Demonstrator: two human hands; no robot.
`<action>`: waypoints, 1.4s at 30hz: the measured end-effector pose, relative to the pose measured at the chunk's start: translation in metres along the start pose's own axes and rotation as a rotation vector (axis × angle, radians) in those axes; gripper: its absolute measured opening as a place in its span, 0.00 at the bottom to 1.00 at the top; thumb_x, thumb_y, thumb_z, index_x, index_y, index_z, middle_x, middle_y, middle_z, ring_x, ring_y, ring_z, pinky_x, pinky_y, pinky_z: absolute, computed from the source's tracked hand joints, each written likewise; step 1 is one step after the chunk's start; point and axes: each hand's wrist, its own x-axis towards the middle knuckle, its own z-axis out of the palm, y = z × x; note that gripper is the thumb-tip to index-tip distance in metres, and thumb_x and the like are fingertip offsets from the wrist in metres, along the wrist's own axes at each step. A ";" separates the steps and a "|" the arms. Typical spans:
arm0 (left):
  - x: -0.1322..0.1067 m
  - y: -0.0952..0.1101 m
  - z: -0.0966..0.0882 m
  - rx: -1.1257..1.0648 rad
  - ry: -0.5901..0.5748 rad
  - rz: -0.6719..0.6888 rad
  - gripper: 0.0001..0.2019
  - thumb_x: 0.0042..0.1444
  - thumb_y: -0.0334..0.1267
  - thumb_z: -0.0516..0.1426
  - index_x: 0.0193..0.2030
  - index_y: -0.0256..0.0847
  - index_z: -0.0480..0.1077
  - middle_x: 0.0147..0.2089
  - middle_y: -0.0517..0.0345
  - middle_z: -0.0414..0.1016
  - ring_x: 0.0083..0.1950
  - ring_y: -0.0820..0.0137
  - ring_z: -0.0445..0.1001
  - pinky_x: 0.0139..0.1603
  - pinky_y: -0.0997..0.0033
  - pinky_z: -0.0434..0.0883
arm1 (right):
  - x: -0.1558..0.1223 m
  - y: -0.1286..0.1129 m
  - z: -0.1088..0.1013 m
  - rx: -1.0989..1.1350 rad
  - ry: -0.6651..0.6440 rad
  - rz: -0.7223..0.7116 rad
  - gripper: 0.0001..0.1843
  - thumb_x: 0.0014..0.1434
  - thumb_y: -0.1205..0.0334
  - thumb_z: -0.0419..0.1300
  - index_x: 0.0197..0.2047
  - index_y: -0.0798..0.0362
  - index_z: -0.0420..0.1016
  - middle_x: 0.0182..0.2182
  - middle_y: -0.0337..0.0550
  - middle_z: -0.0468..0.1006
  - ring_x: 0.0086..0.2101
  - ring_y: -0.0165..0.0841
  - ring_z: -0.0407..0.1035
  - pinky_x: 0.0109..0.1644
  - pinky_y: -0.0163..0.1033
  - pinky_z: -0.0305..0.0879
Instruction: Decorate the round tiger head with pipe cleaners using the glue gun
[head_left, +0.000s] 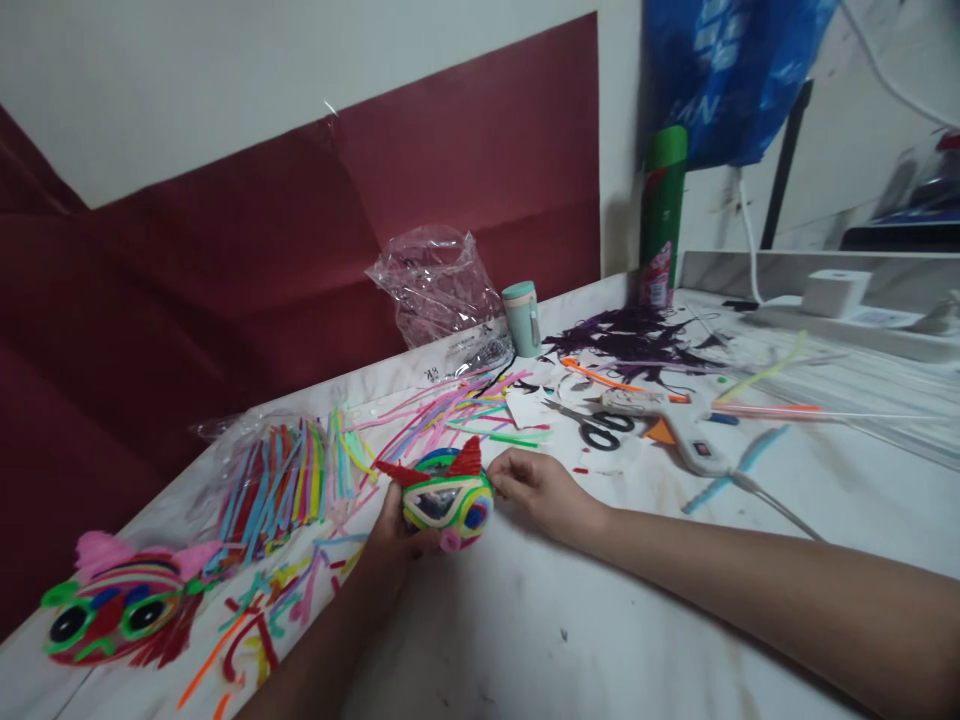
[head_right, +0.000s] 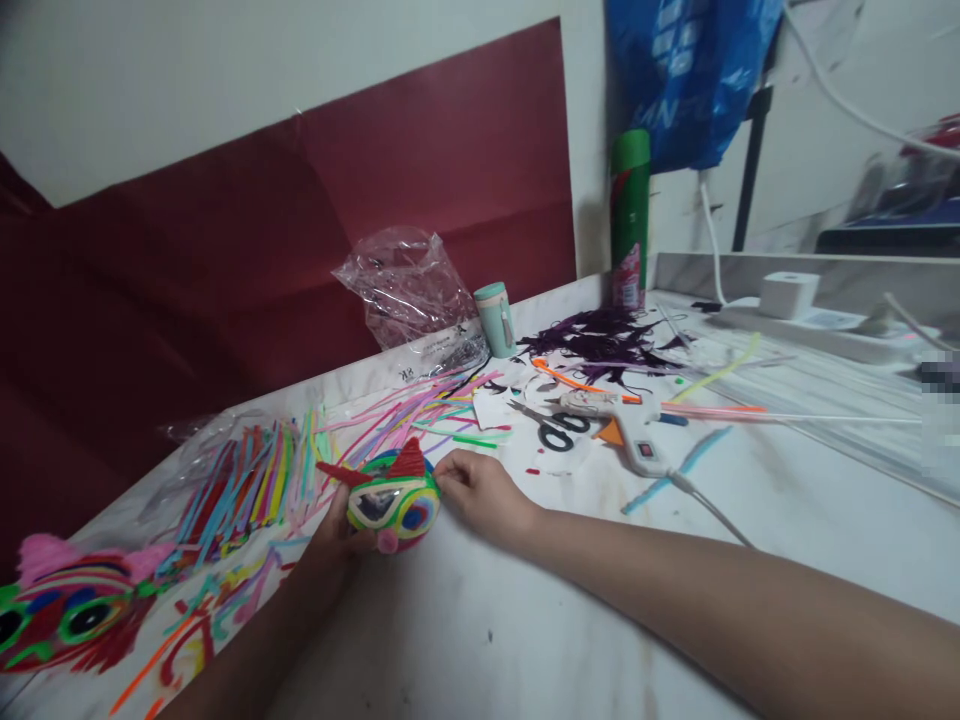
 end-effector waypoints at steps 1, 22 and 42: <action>0.001 -0.001 -0.001 -0.002 -0.003 -0.009 0.41 0.30 0.28 0.70 0.55 0.43 0.64 0.50 0.47 0.78 0.51 0.51 0.76 0.49 0.58 0.73 | 0.000 -0.001 0.000 0.002 0.008 0.008 0.06 0.52 0.59 0.60 0.26 0.51 0.70 0.22 0.35 0.69 0.25 0.30 0.62 0.31 0.37 0.58; -0.006 0.002 0.011 -0.008 -0.013 0.001 0.37 0.31 0.31 0.71 0.52 0.41 0.65 0.46 0.48 0.79 0.47 0.54 0.77 0.46 0.60 0.74 | 0.004 -0.002 -0.002 0.078 -0.038 0.111 0.24 0.44 0.39 0.64 0.23 0.52 0.65 0.20 0.32 0.64 0.23 0.27 0.56 0.28 0.35 0.53; -0.001 -0.027 -0.007 0.192 0.162 0.245 0.31 0.43 0.43 0.64 0.54 0.39 0.61 0.48 0.49 0.75 0.48 0.59 0.74 0.47 0.63 0.72 | -0.007 0.001 0.001 -0.135 -0.136 0.004 0.18 0.54 0.50 0.60 0.42 0.54 0.67 0.36 0.45 0.71 0.37 0.36 0.67 0.42 0.43 0.66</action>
